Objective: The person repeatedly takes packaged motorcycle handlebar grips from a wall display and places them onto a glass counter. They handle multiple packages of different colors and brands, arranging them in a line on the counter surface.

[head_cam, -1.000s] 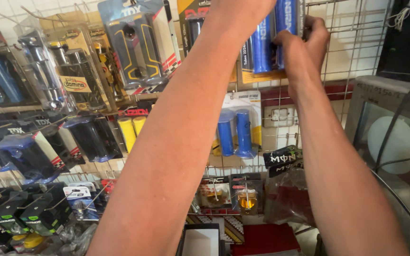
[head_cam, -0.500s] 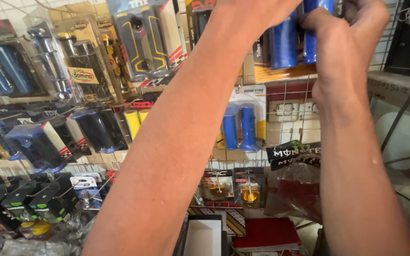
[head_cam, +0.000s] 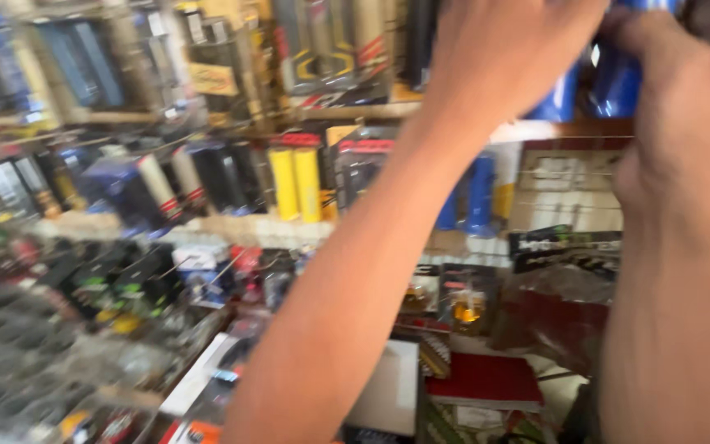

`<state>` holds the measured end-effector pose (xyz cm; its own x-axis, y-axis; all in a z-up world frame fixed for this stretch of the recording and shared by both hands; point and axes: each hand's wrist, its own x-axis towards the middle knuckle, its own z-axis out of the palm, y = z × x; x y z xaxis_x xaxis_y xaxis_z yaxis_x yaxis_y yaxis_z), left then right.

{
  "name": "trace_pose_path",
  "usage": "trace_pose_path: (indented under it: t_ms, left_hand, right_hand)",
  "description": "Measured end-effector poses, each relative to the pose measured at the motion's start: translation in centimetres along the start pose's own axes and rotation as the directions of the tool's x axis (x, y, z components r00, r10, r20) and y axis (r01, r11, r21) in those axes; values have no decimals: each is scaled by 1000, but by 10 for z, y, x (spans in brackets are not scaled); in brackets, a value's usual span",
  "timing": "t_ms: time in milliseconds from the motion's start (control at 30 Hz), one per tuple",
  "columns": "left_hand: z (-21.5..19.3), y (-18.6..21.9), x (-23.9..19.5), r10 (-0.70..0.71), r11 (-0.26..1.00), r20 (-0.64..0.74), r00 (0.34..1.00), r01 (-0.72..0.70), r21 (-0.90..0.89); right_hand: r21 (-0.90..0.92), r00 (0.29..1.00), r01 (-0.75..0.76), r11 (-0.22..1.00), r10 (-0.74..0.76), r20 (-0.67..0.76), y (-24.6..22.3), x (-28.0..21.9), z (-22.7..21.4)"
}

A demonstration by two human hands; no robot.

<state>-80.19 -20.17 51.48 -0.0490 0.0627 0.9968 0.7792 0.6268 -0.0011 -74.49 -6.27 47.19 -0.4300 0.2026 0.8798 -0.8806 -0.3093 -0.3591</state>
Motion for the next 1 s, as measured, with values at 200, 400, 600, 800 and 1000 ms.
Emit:
trace_pose_path:
  t_ms: [200,400,600,800,1000]
  left_hand:
    - [-84,42,-81,-305,745,224,926,379,-550]
    - [-158,88,-134,-382,712,228,896,442,-546]
    - [-233,129,-186,-542,618,159,825,520,-590]
    - [-322,163,-250,-721,566,93,687,661,-492]
    - [-405,198,-326,-860,498,-105,499,776,-388]
  right_hand:
    - [-93,974,-224,970,225,-2,-11,-52,20]
    - [-18,955,-277,961,277,102,-31,-116,38]
    - [162,878,-437,885,380,292,-44,-183,66]
    - [182,749,-619,764,505,429,-42,-264,128]
    - [291,570,-800,525,513,642,-41,-359,199]
